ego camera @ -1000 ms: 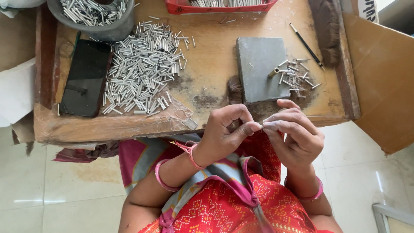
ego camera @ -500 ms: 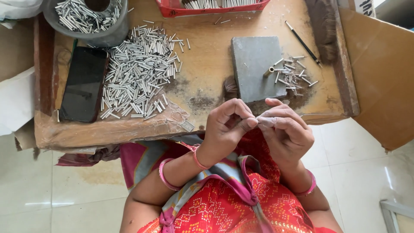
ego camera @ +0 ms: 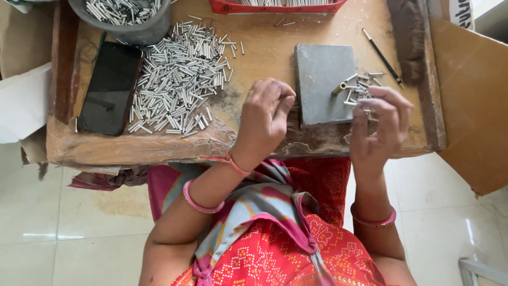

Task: Manually assembling small metal pins into components at a workbench.

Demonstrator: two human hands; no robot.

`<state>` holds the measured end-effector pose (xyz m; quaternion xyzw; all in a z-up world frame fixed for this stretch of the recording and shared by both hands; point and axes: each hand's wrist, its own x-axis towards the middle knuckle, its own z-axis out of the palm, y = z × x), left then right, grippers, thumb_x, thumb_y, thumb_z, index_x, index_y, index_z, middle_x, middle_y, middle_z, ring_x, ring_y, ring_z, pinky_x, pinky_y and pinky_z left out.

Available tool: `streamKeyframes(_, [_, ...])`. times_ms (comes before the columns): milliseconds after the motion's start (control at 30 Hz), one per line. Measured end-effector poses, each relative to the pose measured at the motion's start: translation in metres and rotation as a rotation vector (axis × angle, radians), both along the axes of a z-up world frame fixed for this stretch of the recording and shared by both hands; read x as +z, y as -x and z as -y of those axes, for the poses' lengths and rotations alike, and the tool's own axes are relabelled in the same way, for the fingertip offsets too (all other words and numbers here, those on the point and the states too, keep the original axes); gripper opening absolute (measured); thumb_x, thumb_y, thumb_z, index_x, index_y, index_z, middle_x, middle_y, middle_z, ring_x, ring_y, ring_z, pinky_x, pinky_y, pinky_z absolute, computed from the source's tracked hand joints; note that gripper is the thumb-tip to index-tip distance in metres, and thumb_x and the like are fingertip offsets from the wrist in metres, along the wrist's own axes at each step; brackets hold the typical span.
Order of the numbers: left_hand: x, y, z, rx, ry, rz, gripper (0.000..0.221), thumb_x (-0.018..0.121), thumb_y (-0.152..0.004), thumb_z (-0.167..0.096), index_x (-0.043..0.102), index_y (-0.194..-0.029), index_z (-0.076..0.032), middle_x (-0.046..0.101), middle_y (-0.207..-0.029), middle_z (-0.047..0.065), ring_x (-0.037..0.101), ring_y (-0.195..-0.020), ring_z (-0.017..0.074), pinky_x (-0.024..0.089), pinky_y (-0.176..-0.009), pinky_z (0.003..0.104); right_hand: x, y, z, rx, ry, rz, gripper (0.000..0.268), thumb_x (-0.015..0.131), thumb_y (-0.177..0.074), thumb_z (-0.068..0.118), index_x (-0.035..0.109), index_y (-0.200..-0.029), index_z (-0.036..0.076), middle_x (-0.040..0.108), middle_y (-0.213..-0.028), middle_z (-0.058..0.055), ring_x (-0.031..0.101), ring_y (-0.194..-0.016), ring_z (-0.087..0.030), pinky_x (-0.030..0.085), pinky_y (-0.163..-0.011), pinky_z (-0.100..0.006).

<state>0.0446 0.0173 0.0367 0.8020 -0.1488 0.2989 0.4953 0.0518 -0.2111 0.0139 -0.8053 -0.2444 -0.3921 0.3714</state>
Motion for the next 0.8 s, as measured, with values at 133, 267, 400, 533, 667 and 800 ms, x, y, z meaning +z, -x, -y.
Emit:
streamKeyframes(133, [-0.009, -0.021, 0.000, -0.006, -0.063, -0.065, 0.010, 0.066, -0.092, -0.003, 0.062, -0.101, -0.003, 0.065, -0.101, 0.013, 0.058, -0.102, 0.0342, 0.045, -0.096, 0.045, 0.021, 0.005, 0.000, -0.016, -0.072, -0.072, 0.019, 0.074, -0.111, 0.009, 0.062, -0.120, -0.002, 0.060, -0.130, -0.016, 0.055, -0.126, -0.026, 0.048, -0.110, -0.039])
streamKeyframes(267, [-0.024, -0.028, 0.008, -0.040, -0.227, -0.152, 0.014, 0.068, -0.080, 0.000, 0.063, -0.091, -0.005, 0.066, -0.095, 0.012, 0.060, -0.099, 0.0356, 0.048, -0.092, 0.044, 0.012, 0.005, -0.007, -0.010, -0.039, -0.083, 0.016, 0.074, -0.109, 0.005, 0.065, -0.120, -0.001, 0.062, -0.127, -0.015, 0.059, -0.116, -0.023, 0.053, -0.096, -0.034])
streamKeyframes(400, [-0.017, -0.021, 0.013, -0.056, -0.043, -0.177, 0.014, 0.074, -0.086, -0.006, 0.064, -0.095, -0.005, 0.067, -0.094, 0.009, 0.063, -0.099, 0.0284, 0.051, -0.091, 0.038, 0.009, 0.008, -0.024, 0.055, -0.001, -0.091, 0.010, 0.072, -0.104, 0.000, 0.067, -0.112, 0.000, 0.068, -0.123, -0.013, 0.065, -0.107, -0.022, 0.056, -0.087, -0.032])
streamKeyframes(533, [-0.030, -0.025, 0.033, -0.197, 0.605, -0.373, 0.022, 0.069, -0.098, -0.024, 0.061, -0.106, -0.005, 0.063, -0.100, 0.001, 0.063, -0.090, 0.0131, 0.054, -0.084, 0.030, 0.027, 0.010, -0.049, 0.129, 0.039, -0.165, 0.011, 0.072, -0.101, -0.004, 0.069, -0.109, 0.002, 0.070, -0.116, -0.010, 0.068, -0.098, -0.022, 0.055, -0.084, -0.033])
streamKeyframes(667, [-0.058, -0.039, 0.039, -0.413, 1.020, -0.316, 0.037, 0.062, -0.107, -0.037, 0.056, -0.119, -0.003, 0.058, -0.109, 0.001, 0.054, -0.100, 0.0094, 0.047, -0.093, 0.026, 0.043, -0.004, -0.063, 0.208, 0.314, -0.176, 0.016, 0.071, -0.092, -0.002, 0.069, -0.107, 0.004, 0.071, -0.115, -0.009, 0.066, -0.098, -0.029, 0.054, -0.087, -0.040])
streamKeyframes(800, [-0.047, -0.031, 0.028, -0.339, 0.973, -0.273, 0.026, 0.061, -0.111, -0.027, 0.057, -0.116, -0.002, 0.059, -0.110, 0.002, 0.054, -0.103, 0.0109, 0.047, -0.097, 0.028, 0.047, -0.012, -0.071, 0.161, 0.470, -0.233, 0.019, 0.071, -0.087, 0.006, 0.071, -0.106, 0.005, 0.069, -0.116, -0.009, 0.067, -0.099, -0.033, 0.054, -0.085, -0.042])
